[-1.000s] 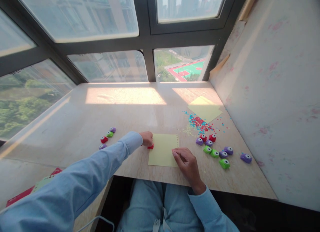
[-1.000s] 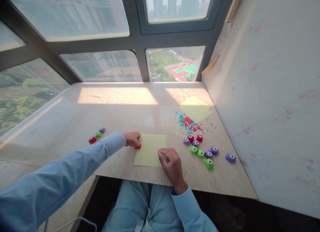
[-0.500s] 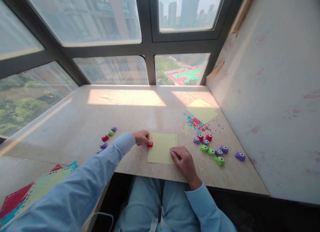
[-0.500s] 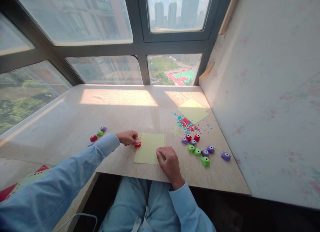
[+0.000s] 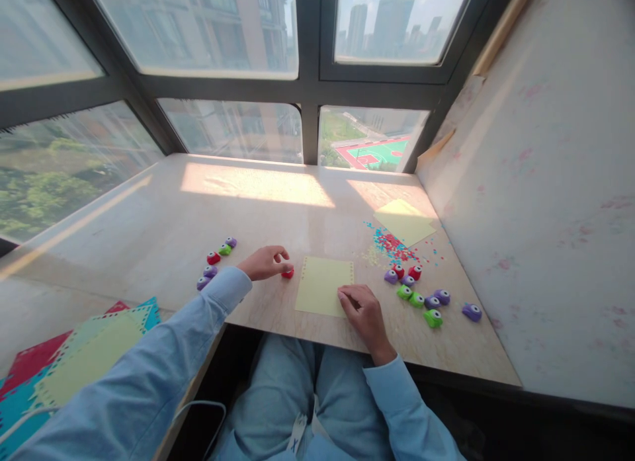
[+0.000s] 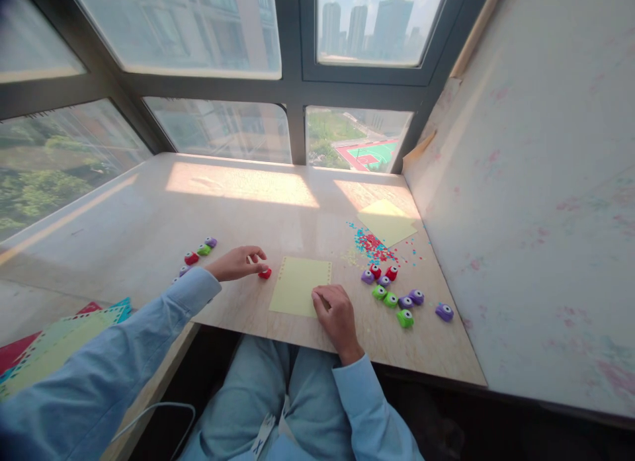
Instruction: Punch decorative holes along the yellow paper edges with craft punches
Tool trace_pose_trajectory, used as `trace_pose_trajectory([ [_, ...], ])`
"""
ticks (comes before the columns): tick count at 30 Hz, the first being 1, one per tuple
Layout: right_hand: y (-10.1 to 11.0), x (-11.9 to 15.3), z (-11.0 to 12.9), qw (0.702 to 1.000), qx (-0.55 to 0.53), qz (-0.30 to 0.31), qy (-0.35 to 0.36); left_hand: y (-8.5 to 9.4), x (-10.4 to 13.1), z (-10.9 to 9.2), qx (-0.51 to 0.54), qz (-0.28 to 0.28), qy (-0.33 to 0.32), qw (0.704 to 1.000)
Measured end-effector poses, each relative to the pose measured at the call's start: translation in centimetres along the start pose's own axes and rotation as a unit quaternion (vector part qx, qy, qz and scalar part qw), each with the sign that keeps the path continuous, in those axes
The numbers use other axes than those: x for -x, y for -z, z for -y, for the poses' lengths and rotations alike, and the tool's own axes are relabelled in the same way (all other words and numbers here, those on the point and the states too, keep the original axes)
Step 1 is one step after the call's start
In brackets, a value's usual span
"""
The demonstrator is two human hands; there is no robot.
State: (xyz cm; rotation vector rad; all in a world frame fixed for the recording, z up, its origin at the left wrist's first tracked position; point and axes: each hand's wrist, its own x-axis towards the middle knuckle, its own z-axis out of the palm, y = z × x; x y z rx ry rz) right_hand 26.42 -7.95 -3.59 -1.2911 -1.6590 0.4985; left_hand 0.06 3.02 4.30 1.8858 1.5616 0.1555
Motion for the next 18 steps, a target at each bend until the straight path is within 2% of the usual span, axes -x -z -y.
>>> trace_pose_trajectory([
  [3, 0.0, 0.0, -0.1, 1.000, -0.003, -0.005, -0.004, -1.2, 1.0, 0.4, -0.079, -0.023, -0.062, 0.995],
  [6, 0.0, 0.1, -0.1, 1.000, -0.007, -0.008, -0.004, -2.2, 1.6, 0.6, -0.136, -0.036, -0.051, 0.989],
  [11, 0.1, 0.1, -0.2, 1.000, -0.014, -0.012, -0.006, -2.3, 2.9, 1.4, -0.170, -0.075, 0.000, 0.982],
  [18, 0.0, 0.3, -0.6, 1.000, -0.017, -0.008, -0.014, -0.6, 5.5, 4.5, -0.229, -0.129, 0.143, 0.954],
])
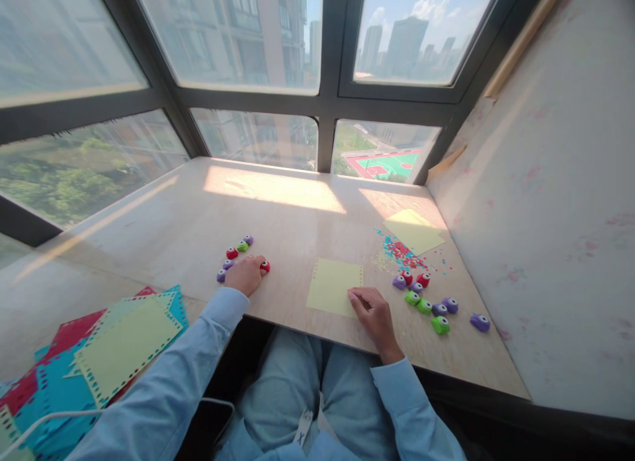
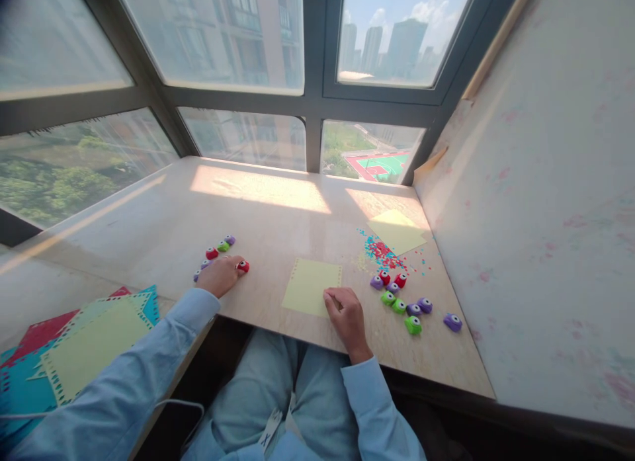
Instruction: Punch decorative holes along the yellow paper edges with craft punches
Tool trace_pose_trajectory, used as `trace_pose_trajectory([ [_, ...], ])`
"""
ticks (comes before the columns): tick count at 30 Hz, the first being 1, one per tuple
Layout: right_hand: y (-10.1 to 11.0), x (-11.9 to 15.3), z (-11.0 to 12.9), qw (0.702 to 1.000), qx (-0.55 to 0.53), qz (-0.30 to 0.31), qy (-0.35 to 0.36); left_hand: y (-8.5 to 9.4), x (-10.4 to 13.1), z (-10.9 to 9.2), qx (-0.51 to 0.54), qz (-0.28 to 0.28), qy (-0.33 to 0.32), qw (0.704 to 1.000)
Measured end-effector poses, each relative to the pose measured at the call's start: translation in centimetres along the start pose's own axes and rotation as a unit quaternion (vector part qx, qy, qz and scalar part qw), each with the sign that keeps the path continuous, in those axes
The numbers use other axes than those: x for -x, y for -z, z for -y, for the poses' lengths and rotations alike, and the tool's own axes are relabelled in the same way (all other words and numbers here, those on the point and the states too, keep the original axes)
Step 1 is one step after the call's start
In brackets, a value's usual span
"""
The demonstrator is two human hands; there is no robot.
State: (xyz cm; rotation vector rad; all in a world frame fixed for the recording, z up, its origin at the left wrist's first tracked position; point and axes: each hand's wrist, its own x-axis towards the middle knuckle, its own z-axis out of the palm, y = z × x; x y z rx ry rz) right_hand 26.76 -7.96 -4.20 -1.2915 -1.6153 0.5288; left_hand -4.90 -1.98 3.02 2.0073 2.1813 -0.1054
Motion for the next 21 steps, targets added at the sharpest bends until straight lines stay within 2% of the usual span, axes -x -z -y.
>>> trace_pose_trajectory([
  [4, 0.0, 0.1, -0.2, 1.000, -0.003, 0.004, -0.007, 0.6, 0.6, 1.7, -0.020, 0.006, 0.076, 0.997],
  [8, 0.0, 0.1, -0.3, 1.000, -0.004, 0.005, -0.010, 0.9, 1.4, 1.6, -0.024, -0.021, 0.114, 0.993],
  [11, 0.0, 0.1, -0.3, 1.000, -0.003, 0.006, -0.016, 0.4, 2.1, 0.2, -0.005, -0.055, 0.056, 0.997],
  [15, 0.0, 0.1, -0.3, 1.000, -0.007, 0.006, -0.030, -1.1, 2.7, -2.8, 0.056, -0.055, -0.056, 0.995],
  [18, 0.1, 0.1, -0.3, 0.999, -0.012, 0.005, -0.043, -2.2, 2.7, -4.6, 0.073, -0.064, -0.077, 0.992],
  [21, 0.1, 0.2, -0.3, 0.999, -0.016, 0.003, -0.049, -2.4, 2.6, -4.7, 0.082, -0.122, -0.068, 0.987],
])
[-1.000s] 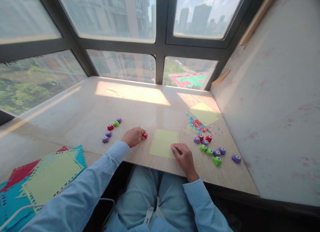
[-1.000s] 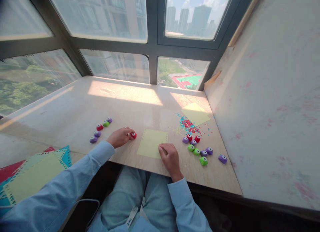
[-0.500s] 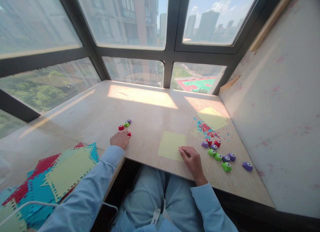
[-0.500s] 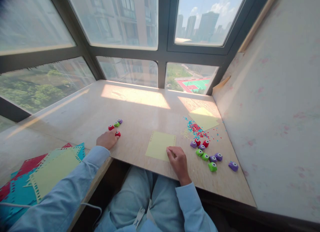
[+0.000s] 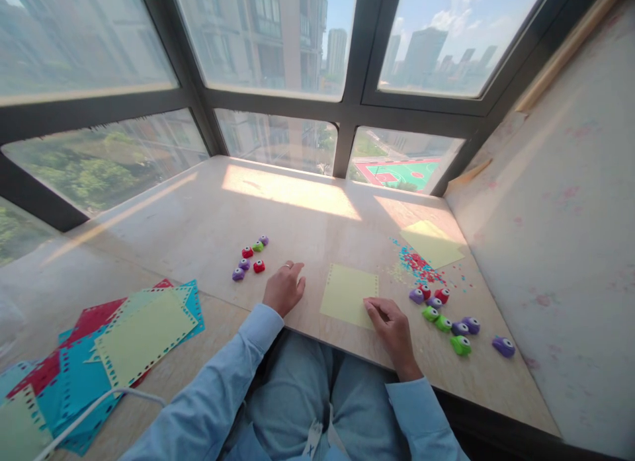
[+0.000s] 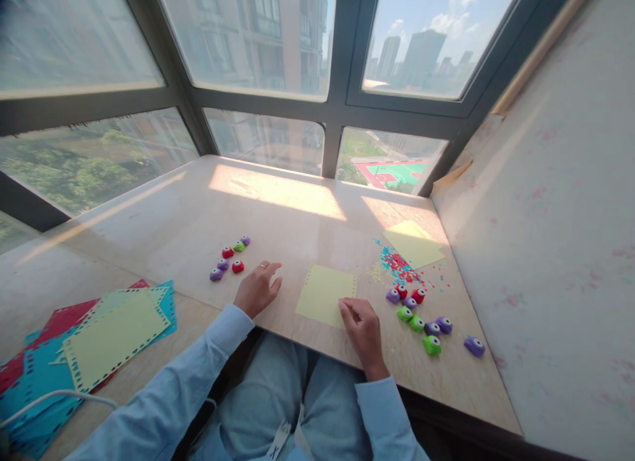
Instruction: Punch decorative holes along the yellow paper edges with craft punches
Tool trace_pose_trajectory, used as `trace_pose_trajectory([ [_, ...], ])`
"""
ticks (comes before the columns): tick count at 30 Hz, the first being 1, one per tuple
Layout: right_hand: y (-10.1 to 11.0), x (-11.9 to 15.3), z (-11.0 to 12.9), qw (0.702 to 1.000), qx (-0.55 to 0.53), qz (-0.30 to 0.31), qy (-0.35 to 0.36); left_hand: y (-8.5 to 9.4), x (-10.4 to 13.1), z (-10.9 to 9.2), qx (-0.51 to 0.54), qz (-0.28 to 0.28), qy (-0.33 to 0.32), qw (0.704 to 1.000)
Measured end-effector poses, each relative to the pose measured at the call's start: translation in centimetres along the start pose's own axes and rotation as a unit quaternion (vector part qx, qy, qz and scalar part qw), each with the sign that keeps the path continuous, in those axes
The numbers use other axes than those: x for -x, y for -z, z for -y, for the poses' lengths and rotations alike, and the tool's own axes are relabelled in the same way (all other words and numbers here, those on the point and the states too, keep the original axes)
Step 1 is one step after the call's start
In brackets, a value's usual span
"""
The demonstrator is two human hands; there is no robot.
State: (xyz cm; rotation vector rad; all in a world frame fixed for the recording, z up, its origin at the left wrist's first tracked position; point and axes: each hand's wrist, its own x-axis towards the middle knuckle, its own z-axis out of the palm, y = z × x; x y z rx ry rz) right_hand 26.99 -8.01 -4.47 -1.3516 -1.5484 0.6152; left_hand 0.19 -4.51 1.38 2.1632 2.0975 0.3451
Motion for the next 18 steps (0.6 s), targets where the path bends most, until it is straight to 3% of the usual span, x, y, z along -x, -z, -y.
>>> trace_pose_trajectory([
  [2, 0.0, 0.0, -0.1, 1.000, 0.001, 0.001, -0.001, 0.5, -0.1, 0.9, -0.013, -0.058, 0.034, 0.998],
  [4, 0.0, 0.0, -0.2, 1.000, 0.005, 0.005, -0.003, 1.4, -0.3, 2.3, -0.036, -0.077, 0.092, 0.992],
  [8, -0.1, 0.0, -0.4, 1.000, 0.011, 0.009, 0.001, 2.9, -0.5, 5.0, -0.061, -0.004, 0.181, 0.982],
  [11, -0.1, 0.0, -0.4, 1.000, 0.014, 0.006, 0.006, 3.0, -0.7, 6.6, -0.035, 0.004, 0.174, 0.984],
  [18, 0.0, 0.0, -0.3, 1.000, 0.021, 0.006, 0.007, 2.5, -1.2, 9.5, 0.063, -0.077, 0.133, 0.986],
])
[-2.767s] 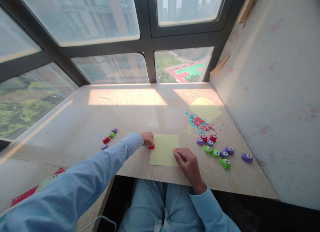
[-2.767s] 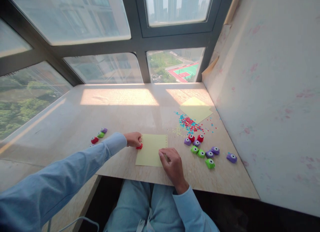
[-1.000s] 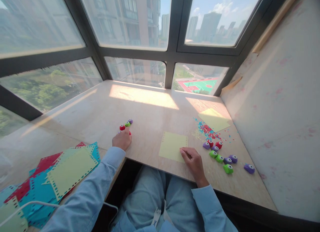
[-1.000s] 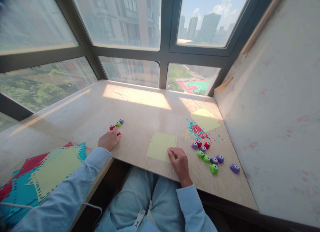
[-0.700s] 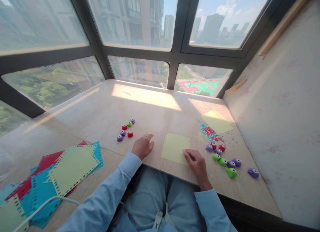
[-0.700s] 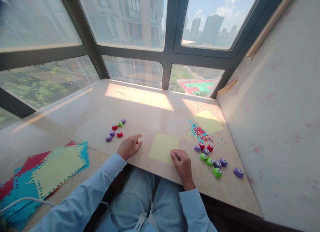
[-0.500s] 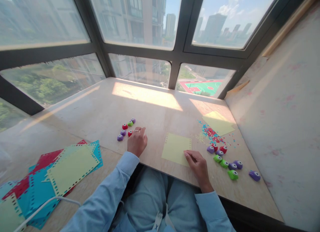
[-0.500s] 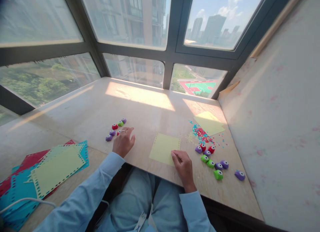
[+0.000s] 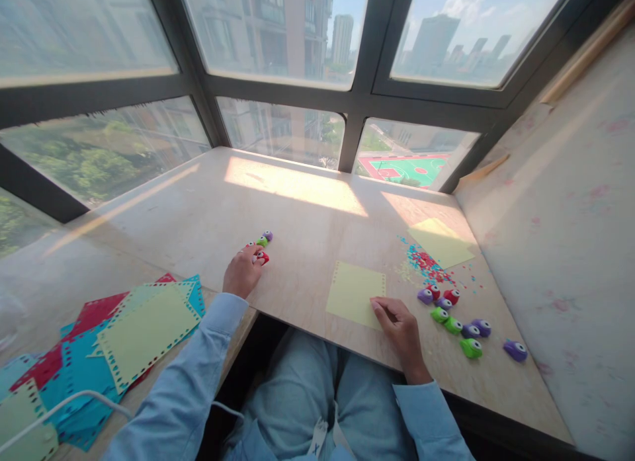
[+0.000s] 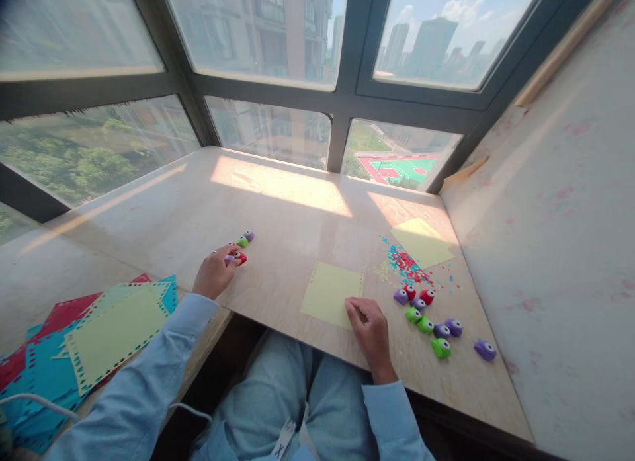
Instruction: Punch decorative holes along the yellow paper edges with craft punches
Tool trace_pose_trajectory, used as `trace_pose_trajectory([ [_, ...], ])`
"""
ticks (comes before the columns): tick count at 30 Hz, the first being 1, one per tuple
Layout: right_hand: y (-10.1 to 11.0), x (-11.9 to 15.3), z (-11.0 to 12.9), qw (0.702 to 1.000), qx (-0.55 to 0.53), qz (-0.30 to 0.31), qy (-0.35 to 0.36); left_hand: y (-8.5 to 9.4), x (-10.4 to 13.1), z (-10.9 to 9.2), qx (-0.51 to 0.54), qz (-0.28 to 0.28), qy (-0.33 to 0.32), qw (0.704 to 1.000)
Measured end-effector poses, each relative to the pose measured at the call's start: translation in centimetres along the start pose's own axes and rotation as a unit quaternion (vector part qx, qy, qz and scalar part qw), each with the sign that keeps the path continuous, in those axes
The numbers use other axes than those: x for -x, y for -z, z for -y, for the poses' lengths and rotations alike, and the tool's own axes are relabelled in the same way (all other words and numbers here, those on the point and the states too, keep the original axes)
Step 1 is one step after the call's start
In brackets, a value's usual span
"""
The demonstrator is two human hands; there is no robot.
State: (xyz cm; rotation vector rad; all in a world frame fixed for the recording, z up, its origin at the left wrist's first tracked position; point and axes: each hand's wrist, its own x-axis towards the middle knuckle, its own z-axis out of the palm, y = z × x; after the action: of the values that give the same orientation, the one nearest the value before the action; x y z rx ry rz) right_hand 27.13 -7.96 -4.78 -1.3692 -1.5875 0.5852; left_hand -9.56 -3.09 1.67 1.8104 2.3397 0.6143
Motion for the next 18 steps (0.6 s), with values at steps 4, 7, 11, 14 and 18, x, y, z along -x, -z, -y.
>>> trace_pose_trajectory([
  [4, 0.0, 0.0, 0.0, 1.000, -0.002, 0.001, -0.001, -0.1, -1.0, 0.3, -0.020, 0.014, -0.010, 1.000],
  [7, 0.0, 0.0, 0.1, 1.000, -0.007, 0.001, -0.004, -0.4, -1.7, 0.1, -0.051, 0.041, -0.011, 0.998],
  [11, 0.0, 0.0, 0.1, 1.000, -0.009, 0.003, -0.007, -0.6, -2.0, -0.1, -0.067, 0.049, -0.016, 0.996],
  [14, 0.0, 0.0, 0.1, 1.000, -0.008, 0.003, -0.007, -0.2, -1.5, -0.5, -0.075, 0.041, -0.031, 0.996],
  [18, 0.0, 0.0, 0.1, 1.000, -0.009, 0.004, -0.006, 0.6, -0.3, -1.2, -0.138, 0.060, -0.009, 0.988],
])
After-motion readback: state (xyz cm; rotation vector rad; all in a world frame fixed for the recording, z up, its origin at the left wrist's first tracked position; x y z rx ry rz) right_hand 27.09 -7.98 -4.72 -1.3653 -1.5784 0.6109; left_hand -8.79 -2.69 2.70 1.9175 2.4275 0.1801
